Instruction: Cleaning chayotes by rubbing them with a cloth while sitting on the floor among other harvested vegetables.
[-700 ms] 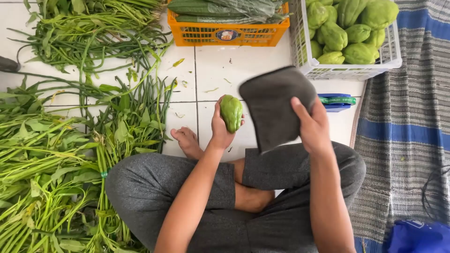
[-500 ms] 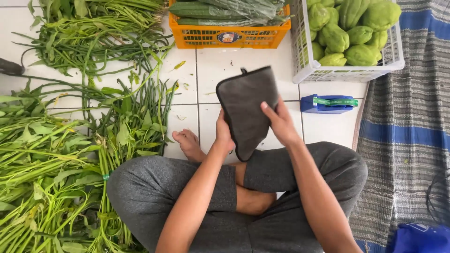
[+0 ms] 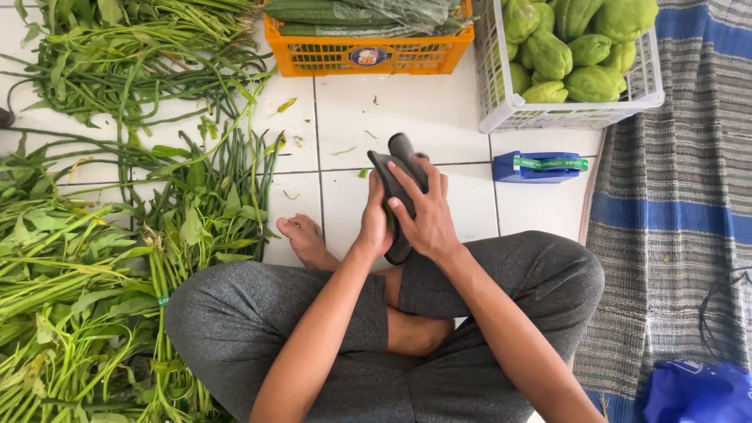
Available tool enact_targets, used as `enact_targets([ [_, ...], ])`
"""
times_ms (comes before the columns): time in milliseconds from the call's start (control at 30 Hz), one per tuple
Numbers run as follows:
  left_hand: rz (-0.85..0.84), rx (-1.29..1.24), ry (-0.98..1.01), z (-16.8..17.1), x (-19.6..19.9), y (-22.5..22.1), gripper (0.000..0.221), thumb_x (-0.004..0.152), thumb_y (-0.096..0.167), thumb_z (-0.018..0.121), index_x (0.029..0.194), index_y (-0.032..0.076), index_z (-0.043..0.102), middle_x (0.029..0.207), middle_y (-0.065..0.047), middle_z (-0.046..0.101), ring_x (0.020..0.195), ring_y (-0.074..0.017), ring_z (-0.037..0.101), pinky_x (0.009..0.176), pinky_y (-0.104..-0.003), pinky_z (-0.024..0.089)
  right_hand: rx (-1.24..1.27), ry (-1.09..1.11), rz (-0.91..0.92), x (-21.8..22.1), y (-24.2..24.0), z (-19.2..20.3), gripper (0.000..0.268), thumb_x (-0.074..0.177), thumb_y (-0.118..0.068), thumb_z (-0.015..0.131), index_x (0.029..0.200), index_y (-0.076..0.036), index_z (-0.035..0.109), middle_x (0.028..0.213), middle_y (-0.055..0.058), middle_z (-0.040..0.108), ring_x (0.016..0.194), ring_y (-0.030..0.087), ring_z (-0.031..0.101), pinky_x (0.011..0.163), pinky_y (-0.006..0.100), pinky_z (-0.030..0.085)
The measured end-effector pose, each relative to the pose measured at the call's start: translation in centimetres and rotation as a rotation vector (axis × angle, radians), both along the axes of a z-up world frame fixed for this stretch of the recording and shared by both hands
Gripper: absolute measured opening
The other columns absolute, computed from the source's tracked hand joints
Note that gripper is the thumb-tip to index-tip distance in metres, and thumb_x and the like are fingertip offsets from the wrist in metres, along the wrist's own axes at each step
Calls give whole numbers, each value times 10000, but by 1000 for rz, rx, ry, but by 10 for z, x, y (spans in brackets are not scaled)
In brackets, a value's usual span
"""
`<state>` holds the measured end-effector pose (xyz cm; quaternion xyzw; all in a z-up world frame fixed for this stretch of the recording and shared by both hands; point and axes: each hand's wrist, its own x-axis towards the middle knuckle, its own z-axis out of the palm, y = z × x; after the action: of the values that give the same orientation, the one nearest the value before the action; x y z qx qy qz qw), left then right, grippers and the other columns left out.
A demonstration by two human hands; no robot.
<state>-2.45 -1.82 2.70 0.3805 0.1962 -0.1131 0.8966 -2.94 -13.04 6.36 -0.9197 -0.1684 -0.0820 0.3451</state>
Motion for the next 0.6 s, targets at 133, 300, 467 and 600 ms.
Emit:
enact_targets([
  [133,70,-41,127,1,-6,-3,392,1030,596,471,1067,254,659,829,59,650,735,-81,635,671,-227,533,39,-6,-46,9,-4,-20,402,1105,-367,452,1475,-312,601,1302,76,475,1155,334,559,944,457,541],
  [300,-8,138,-131,-12,-6,-7,359,1104,484,375,1252,207,549,978,22,570,947,-85,584,926,-282,480,206,116,-205,25,-17,-24,341,1130,-325,450,1200,-278,780,1027,-26,636,925,238,716,830,376,575],
  [467,94,58,18,-3,-10,-10,374,1089,519,384,1190,224,590,967,45,574,928,-76,556,938,-272,462,74,-98,-164,13,-12,-37,177,1044,-342,652,1066,-269,811,974,-69,670,870,195,731,766,335,592],
  [600,193,-165,141,-9,-6,8,366,1042,546,463,1159,240,627,954,42,630,851,-105,588,895,-276,487,35,-289,59,-14,11,-40,131,949,-310,759,1023,-218,814,930,16,689,834,263,747,722,344,612],
])
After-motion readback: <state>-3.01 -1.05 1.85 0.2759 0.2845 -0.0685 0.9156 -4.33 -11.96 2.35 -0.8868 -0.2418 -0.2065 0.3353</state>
